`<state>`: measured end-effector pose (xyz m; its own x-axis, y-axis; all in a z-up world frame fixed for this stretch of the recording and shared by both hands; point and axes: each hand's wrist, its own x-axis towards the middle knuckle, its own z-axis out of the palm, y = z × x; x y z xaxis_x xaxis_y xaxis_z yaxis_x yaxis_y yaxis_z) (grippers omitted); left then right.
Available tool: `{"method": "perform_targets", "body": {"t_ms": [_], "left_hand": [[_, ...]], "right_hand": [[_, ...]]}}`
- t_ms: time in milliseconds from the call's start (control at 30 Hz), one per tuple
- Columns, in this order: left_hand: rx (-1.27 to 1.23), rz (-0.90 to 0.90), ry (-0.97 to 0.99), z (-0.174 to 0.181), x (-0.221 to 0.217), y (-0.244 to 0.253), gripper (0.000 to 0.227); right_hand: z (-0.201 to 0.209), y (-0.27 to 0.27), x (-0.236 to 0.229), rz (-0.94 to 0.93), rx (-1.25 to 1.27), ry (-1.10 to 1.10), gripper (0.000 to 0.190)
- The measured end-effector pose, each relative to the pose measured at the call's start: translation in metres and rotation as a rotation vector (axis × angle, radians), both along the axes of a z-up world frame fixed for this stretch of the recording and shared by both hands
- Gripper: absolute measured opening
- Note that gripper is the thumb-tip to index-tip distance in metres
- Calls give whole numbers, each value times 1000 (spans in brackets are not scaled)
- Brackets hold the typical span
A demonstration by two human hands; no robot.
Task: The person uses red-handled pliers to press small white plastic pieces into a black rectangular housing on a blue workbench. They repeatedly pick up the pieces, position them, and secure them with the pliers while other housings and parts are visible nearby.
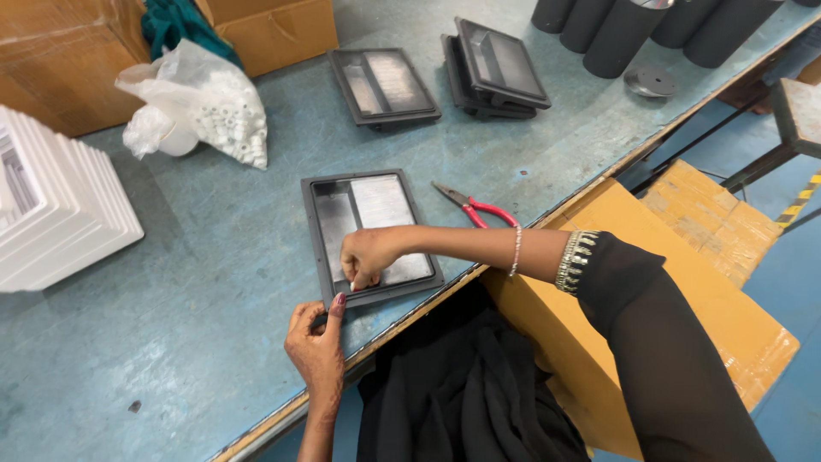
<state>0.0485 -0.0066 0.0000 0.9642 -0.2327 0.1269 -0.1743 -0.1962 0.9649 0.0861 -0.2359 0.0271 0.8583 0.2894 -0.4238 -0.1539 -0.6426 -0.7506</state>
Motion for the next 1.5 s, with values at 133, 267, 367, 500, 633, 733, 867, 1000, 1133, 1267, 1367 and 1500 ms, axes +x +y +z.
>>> {"method": "perform_targets", "body": {"t_ms": [133, 267, 367, 500, 633, 733, 867, 1000, 1133, 1267, 1367, 1500], "left_hand": [[-61, -20, -110, -2, 0, 0, 35], [-90, -40, -88, -2, 0, 0, 34], [-97, -50, -35, 4, -1, 1, 34], [-101, -59, 15, 9, -1, 1, 33], [-81, -55, 15, 11, 0, 0, 34], [-69, -51, 6, 9, 0, 0, 34], [-92, -58, -4, 8, 0, 0, 34], [-88, -67, 12, 7, 0, 1, 34], [-89, -75, 26, 7, 1, 1, 35], [-102, -78, 9, 6, 1, 1, 35], [-98, -89, 10, 6, 2, 2, 34], [-80, -77, 10, 3, 1, 1, 36]], "right_hand": [[3, 3, -10, -43, -23, -105, 20], [9, 1, -18, -6, -56, -156, 17], [18, 3, -18, 36, -131, -115, 16], [34, 7, -13, 54, -56, 13, 16], [50, 16, -20, 25, -253, -73, 17], [51, 25, -36, 29, -314, -252, 21], [44, 28, -44, 98, -336, -473, 19], [39, 21, -33, 89, -281, -321, 20], [46, 11, -17, 34, -205, -4, 20], [53, 13, -17, 48, -182, 42, 22], [52, 25, -32, 31, -308, -283, 26], [49, 32, -46, 1, -320, -401, 24]]}}
